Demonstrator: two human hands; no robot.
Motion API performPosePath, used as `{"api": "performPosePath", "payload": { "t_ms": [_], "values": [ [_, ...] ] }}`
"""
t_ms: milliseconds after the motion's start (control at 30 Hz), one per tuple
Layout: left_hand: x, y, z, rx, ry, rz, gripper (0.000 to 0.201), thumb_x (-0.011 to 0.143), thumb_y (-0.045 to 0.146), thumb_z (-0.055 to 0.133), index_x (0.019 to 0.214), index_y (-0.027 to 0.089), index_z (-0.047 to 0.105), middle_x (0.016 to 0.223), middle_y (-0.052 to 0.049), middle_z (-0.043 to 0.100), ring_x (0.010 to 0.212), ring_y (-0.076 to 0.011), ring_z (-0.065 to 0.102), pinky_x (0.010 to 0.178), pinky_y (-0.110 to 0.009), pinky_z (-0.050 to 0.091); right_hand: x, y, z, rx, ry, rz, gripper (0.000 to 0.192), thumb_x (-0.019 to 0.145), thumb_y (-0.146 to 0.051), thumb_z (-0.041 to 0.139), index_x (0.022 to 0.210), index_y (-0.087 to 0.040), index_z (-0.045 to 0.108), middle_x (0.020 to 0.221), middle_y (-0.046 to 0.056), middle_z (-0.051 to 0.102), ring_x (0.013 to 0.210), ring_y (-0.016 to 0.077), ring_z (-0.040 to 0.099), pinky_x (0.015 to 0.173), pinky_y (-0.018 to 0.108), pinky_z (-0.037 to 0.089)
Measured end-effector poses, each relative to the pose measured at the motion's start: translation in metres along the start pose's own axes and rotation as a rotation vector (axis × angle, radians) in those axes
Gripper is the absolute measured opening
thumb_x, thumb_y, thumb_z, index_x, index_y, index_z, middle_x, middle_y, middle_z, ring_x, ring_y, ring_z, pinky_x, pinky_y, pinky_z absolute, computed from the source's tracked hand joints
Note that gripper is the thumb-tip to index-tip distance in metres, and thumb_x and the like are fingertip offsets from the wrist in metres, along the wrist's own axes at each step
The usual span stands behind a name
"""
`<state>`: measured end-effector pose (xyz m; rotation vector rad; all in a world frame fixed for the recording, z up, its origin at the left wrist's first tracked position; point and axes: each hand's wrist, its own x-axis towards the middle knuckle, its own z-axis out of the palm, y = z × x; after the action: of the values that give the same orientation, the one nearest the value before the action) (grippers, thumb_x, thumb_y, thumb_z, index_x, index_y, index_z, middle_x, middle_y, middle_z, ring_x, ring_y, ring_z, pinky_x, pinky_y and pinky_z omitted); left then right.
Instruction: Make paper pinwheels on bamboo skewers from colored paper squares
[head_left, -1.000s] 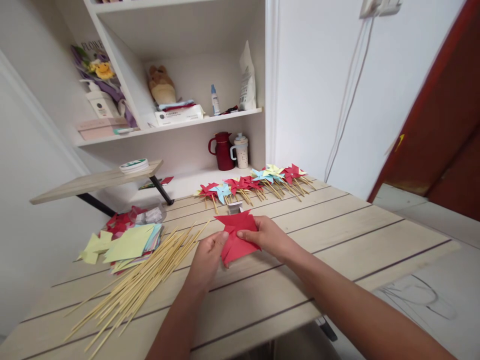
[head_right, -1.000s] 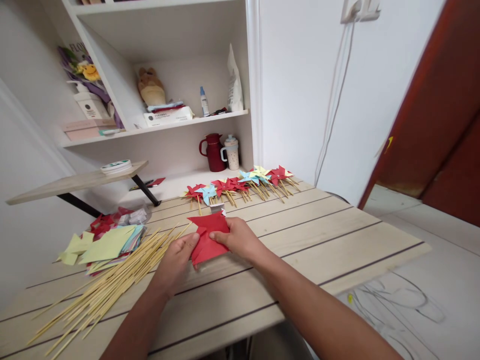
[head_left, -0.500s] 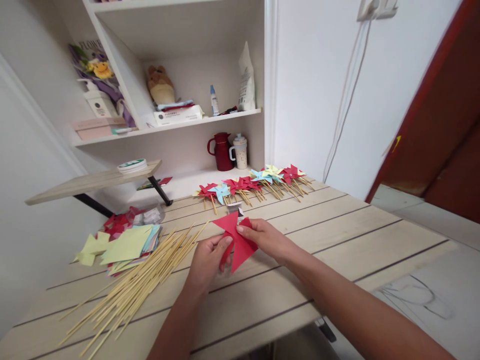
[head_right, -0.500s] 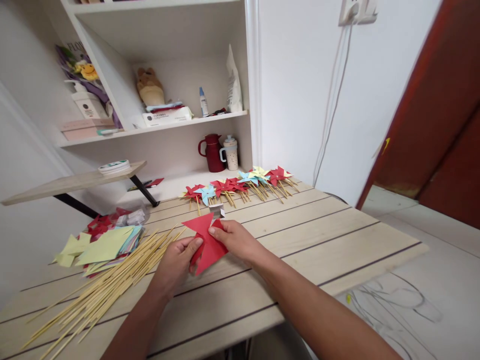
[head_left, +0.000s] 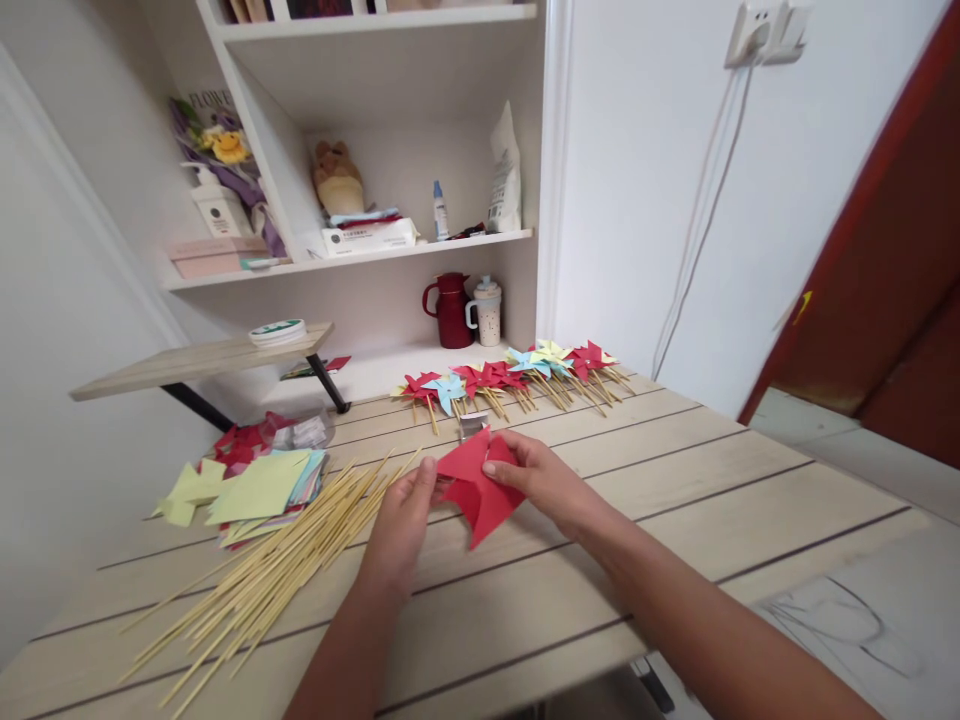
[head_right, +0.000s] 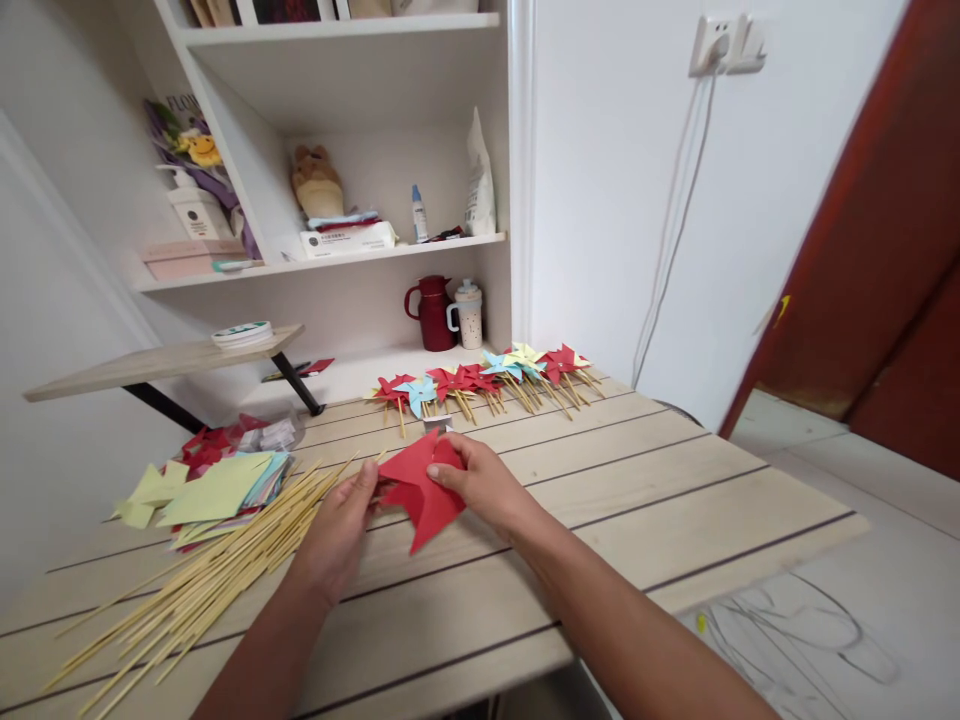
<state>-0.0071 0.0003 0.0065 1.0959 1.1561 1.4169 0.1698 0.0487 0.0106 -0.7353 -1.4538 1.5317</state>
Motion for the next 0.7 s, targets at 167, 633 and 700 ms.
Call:
{"api": "performPosePath", "payload": {
  "t_ms": [167,633,700],
  "values": [
    [-0.0043,0.0039,-0.0010,-0.185,-0.161,-0.071,0.055,0.086,0.061,0.059,0.114,0.015,0.071,0.112,-0.015,0.073,0.102,-0.0265,0.067,0.087,-0.037,0.051,0.0001,0.0002,0.0023,0.173,-0.010,0.052,0.029,0.075,-0.035,0.078,0.096,-0.019,0.066,0.090,0.002,0.072,0.074,0.0149,0.064,0.070,0.026,0.048],
    [-0.0062,-0.0036,0.0007,-0.404,-0.261,-0.269,0.023,0.086,0.024,0.070,0.106,0.013,0.071,0.111,-0.013,0.073,0.104,-0.0234,0.068,0.096,-0.037,0.050,-0.0016,0.0038,0.0094,-0.572,0.132,-0.306,0.034,0.084,-0.021,0.062,0.117,-0.026,0.060,0.102,0.003,0.072,0.084,0.0207,0.066,0.078,0.035,0.050],
    [-0.0042,-0.0059,-0.0005,-0.419,-0.196,-0.291,0.020,0.084,0.019,0.071,0.103,0.012,0.070,0.109,-0.013,0.074,0.099,-0.0218,0.069,0.093,-0.036,0.052,-0.0007,0.0058,0.0091,-0.652,0.152,-0.370,0.038,0.084,-0.020,0.062,0.121,-0.027,0.059,0.109,0.004,0.071,0.091,0.0220,0.065,0.084,0.038,0.050]
  ]
}}
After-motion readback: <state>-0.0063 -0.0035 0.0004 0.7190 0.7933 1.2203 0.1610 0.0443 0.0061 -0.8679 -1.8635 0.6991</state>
